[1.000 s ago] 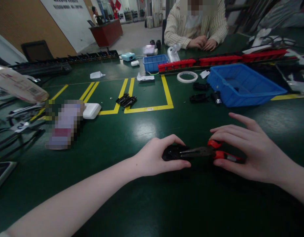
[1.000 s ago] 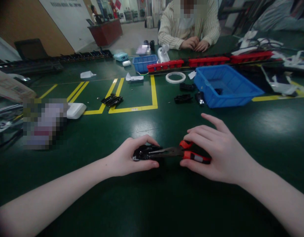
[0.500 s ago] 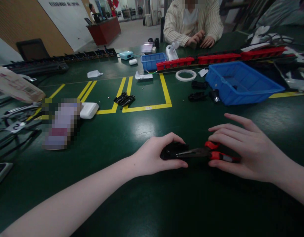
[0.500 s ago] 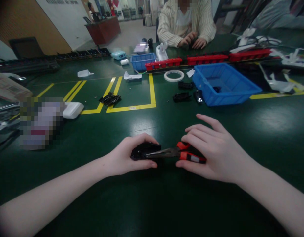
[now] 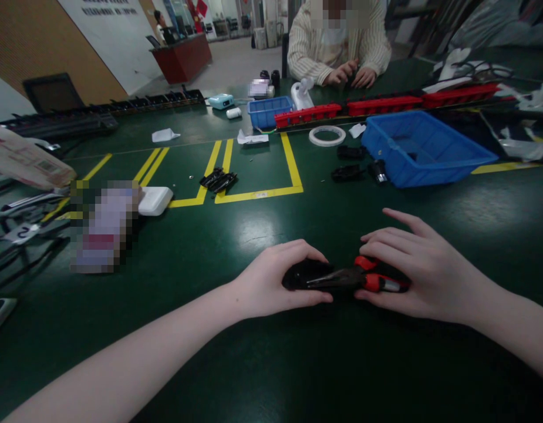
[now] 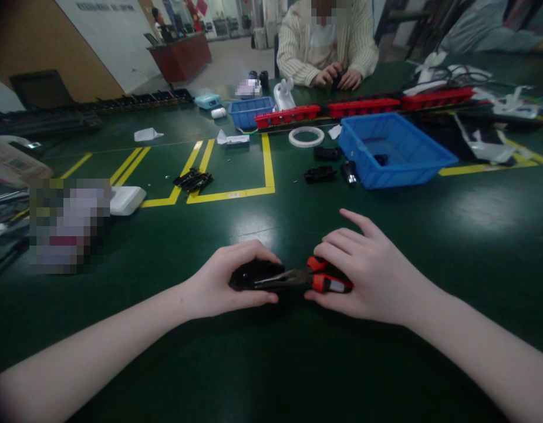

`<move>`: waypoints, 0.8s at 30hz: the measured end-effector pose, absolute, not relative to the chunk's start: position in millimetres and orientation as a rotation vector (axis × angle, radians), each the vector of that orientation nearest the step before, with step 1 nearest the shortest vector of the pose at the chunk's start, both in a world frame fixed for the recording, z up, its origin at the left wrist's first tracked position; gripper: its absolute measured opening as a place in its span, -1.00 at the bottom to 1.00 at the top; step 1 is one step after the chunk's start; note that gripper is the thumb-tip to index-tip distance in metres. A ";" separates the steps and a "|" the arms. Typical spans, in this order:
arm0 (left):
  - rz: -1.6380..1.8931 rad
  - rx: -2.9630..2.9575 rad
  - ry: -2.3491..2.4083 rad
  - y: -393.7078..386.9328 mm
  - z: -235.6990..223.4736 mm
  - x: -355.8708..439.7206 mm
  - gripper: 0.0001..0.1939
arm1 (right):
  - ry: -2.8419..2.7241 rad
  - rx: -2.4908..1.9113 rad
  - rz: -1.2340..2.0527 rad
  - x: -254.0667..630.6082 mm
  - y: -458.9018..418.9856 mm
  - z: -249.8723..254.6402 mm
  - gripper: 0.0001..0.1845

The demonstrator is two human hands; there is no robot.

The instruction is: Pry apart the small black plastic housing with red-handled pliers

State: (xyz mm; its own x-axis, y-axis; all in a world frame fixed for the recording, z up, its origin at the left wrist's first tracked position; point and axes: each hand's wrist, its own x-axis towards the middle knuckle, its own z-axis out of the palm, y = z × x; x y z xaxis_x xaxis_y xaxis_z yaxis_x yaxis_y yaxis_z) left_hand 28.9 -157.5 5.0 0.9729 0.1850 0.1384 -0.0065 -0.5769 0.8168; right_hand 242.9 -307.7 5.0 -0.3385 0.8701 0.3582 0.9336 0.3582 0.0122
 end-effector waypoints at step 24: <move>0.299 2.115 0.157 -157.6 5.3 29.0 -0.65 | -2.230 -1.622 -0.424 243.6 -309.3 11.3 -0.69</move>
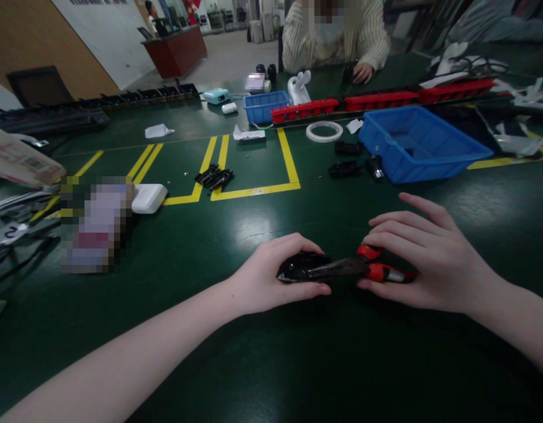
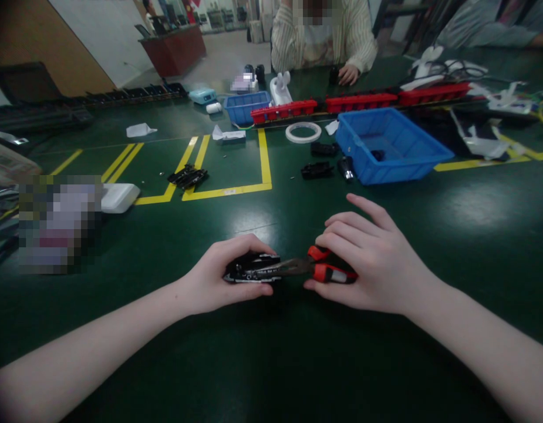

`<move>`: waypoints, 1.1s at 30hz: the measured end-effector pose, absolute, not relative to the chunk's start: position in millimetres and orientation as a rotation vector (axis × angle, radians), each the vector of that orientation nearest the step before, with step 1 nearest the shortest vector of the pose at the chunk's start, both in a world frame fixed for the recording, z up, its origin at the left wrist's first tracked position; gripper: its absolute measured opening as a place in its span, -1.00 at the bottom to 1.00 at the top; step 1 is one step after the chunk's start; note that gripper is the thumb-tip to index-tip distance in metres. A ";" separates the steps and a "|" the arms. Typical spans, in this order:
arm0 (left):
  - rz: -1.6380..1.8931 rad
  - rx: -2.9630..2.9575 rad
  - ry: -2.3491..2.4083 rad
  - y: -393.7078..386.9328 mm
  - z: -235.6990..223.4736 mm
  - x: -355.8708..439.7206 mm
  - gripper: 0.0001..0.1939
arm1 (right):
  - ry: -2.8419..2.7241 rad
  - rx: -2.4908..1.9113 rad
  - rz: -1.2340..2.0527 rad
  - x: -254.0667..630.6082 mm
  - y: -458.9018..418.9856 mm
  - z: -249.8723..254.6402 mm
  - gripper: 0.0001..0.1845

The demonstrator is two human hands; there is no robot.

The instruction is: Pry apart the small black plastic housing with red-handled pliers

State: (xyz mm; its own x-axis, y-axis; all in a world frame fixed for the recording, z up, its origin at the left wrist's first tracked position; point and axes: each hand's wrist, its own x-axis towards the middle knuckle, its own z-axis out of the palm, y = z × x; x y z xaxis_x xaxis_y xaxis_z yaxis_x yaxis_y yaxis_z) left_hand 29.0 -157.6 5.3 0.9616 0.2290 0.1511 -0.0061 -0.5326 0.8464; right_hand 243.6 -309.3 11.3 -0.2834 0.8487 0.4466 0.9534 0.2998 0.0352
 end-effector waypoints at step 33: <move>0.314 2.144 0.159 -157.4 5.3 28.0 -0.61 | -2.227 -1.644 -0.160 244.2 -314.6 14.9 -0.72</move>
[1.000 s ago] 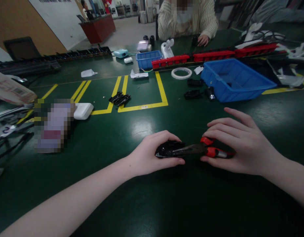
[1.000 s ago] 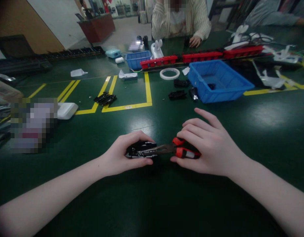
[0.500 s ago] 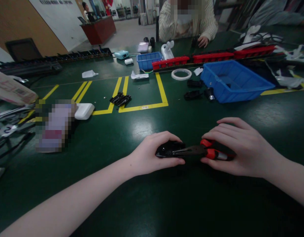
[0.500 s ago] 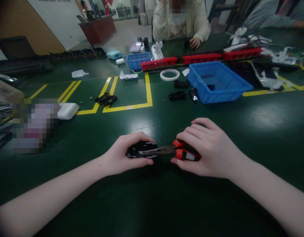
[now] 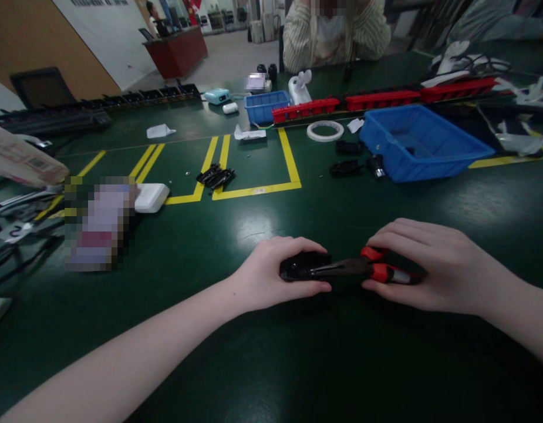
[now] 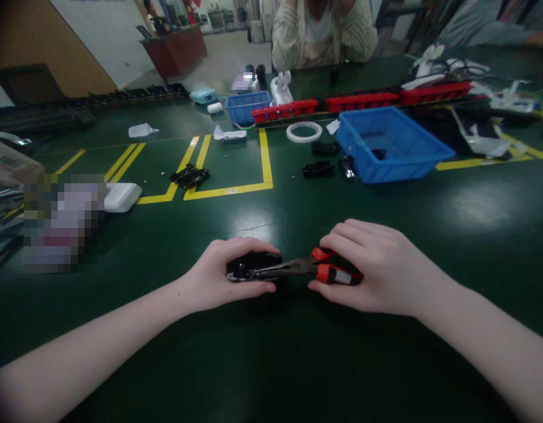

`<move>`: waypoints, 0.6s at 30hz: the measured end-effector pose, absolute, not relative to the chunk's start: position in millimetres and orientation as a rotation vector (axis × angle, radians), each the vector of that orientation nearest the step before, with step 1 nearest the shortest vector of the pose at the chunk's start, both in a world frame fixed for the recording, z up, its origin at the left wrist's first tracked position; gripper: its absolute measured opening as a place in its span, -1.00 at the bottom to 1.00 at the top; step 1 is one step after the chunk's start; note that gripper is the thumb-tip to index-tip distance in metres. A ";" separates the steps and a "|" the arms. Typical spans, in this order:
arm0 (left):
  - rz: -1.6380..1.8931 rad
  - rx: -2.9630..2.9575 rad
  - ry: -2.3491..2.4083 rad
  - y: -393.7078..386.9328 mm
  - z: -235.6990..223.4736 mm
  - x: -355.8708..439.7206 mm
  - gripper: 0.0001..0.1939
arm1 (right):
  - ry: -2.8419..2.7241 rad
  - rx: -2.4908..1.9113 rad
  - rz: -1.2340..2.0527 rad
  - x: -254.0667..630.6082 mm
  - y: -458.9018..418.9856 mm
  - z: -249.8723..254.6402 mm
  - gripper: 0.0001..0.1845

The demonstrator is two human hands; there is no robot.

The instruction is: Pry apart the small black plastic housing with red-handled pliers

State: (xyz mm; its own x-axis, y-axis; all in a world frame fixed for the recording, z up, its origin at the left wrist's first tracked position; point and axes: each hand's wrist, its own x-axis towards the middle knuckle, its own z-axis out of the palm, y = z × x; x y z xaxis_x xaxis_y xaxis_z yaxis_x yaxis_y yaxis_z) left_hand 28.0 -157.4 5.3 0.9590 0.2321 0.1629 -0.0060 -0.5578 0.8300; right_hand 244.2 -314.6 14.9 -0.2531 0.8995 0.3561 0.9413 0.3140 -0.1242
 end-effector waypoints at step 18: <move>0.321 2.180 0.131 -157.3 6.1 27.1 -0.63 | -2.206 -1.600 -0.283 244.3 -316.4 8.6 -0.66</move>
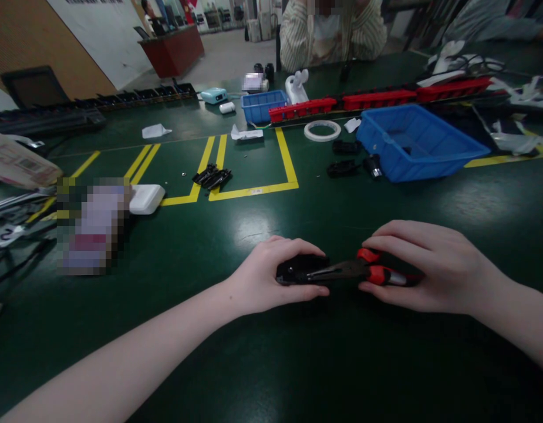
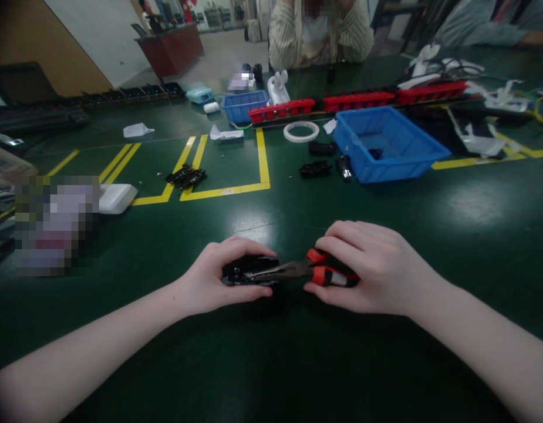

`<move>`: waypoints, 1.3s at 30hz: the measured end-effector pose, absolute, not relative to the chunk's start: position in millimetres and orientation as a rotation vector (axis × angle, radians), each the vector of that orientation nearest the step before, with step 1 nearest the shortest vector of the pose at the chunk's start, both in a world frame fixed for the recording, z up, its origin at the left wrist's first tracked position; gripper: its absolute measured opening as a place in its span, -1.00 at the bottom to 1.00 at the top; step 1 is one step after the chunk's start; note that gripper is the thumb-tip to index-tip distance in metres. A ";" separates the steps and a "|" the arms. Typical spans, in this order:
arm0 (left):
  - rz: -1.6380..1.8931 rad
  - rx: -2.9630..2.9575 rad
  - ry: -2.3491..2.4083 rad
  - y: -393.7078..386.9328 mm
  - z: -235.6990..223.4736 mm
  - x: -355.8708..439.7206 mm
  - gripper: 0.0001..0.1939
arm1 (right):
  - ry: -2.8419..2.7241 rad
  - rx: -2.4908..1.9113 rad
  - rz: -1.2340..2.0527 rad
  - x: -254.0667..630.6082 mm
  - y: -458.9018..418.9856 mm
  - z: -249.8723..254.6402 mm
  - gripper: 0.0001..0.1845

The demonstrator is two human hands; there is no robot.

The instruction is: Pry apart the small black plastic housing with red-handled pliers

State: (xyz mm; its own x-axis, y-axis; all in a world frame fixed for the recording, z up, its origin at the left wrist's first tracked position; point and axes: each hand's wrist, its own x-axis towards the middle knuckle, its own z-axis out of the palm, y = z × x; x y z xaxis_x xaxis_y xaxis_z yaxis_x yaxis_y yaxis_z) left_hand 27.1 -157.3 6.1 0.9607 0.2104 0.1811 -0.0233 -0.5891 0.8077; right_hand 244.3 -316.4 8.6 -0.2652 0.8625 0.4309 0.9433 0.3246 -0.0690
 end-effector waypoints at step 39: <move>0.446 2.270 0.142 -160.0 -4.2 26.4 -0.43 | -2.215 -1.660 -0.260 251.9 -313.4 9.8 -0.68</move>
State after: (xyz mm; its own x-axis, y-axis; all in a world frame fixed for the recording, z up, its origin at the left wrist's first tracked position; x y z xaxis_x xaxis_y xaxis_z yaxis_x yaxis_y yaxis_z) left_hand 26.4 -160.0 -4.2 0.9316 0.2421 0.2711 -0.0400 -0.6731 0.7385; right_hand 251.9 -313.4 9.8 -0.2455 0.8876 0.3897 0.9537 0.2932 -0.0670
